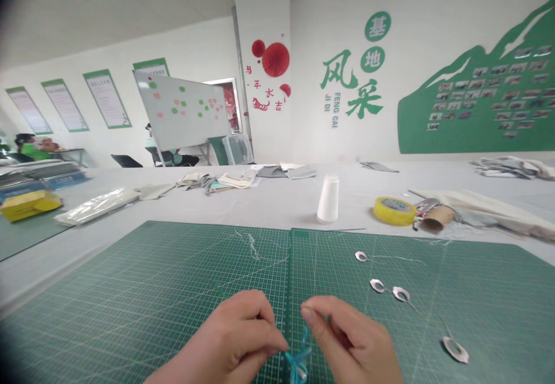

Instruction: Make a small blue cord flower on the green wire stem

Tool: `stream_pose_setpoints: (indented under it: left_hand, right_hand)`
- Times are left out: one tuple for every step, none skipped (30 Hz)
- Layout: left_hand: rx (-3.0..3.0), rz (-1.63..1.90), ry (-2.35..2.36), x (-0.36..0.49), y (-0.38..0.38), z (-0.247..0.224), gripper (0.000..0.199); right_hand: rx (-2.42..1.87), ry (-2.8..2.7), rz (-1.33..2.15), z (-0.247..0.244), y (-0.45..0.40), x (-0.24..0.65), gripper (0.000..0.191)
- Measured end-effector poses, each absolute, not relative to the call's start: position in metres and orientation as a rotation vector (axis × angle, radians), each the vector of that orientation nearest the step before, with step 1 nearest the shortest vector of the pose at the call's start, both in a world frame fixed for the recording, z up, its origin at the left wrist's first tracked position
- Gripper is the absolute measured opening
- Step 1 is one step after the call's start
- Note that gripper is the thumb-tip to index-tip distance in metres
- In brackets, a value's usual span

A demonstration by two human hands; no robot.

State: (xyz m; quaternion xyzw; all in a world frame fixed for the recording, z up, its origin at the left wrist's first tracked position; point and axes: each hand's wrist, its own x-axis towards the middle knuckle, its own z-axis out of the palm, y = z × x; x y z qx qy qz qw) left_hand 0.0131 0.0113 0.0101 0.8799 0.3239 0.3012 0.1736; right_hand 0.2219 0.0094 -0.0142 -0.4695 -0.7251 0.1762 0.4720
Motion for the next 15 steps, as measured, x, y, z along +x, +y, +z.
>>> stream_pose_setpoints:
  left_hand:
    - [2.467,0.863,0.900,0.013,0.011,0.010,0.024]
    - [2.433,0.872,0.894,0.013,0.011,0.010,0.023]
    - [2.395,0.879,0.894,0.013,0.011,0.011,0.023]
    - [2.356,0.887,0.893,0.013,0.010,0.012,0.022]
    - [2.312,0.895,0.892,0.013,0.010,0.013,0.022]
    - [2.270,0.906,0.888,0.013,0.010,0.014,0.021]
    - [2.230,0.923,0.884,0.013,0.010,0.015,0.020]
    - [2.199,0.942,0.877,0.013,0.010,0.015,0.019]
    - [2.176,0.959,0.869,0.013,0.010,0.016,0.019]
    - [2.160,0.970,0.870,0.013,0.009,0.017,0.019]
    - [2.148,0.975,0.874,0.013,0.009,0.017,0.020]
    - [2.139,0.970,0.886,0.013,0.009,0.018,0.022]
    - [2.128,0.961,0.904,0.013,0.008,0.018,0.023]
    - [2.111,0.955,0.928,0.013,0.008,0.019,0.024]
    - [2.085,0.956,0.958,0.012,0.008,0.020,0.023]
  right_hand:
    - [-1.192,-1.748,0.522,-0.015,0.012,0.222,0.021]
    - [-1.226,-1.721,0.611,-0.016,0.015,0.223,0.024]
    - [-1.243,-1.698,0.703,-0.018,0.018,0.223,0.026]
    - [-1.244,-1.677,0.796,-0.019,0.021,0.222,0.028]
    - [-1.237,-1.650,0.893,-0.021,0.023,0.222,0.029]
    - [-1.233,-1.611,0.993,-0.023,0.024,0.220,0.030]
    - [-1.232,-1.558,1.087,-0.024,0.025,0.219,0.031]
    - [-1.235,-1.497,1.173,-0.027,0.026,0.217,0.033]
    - [-1.231,-1.440,1.251,-0.029,0.026,0.216,0.034]
    - [-1.220,-1.395,1.320,-0.032,0.027,0.214,0.036]
    - [-1.205,-1.371,1.375,-0.035,0.027,0.212,0.038]
    - [-1.187,-1.369,1.413,-0.037,0.027,0.211,0.039]
    - [-1.172,-1.383,1.439,-0.040,0.028,0.210,0.039]
    - [-1.161,-1.408,1.452,-0.042,0.029,0.209,0.038]
    - [-1.153,-1.442,1.448,-0.043,0.030,0.209,0.036]
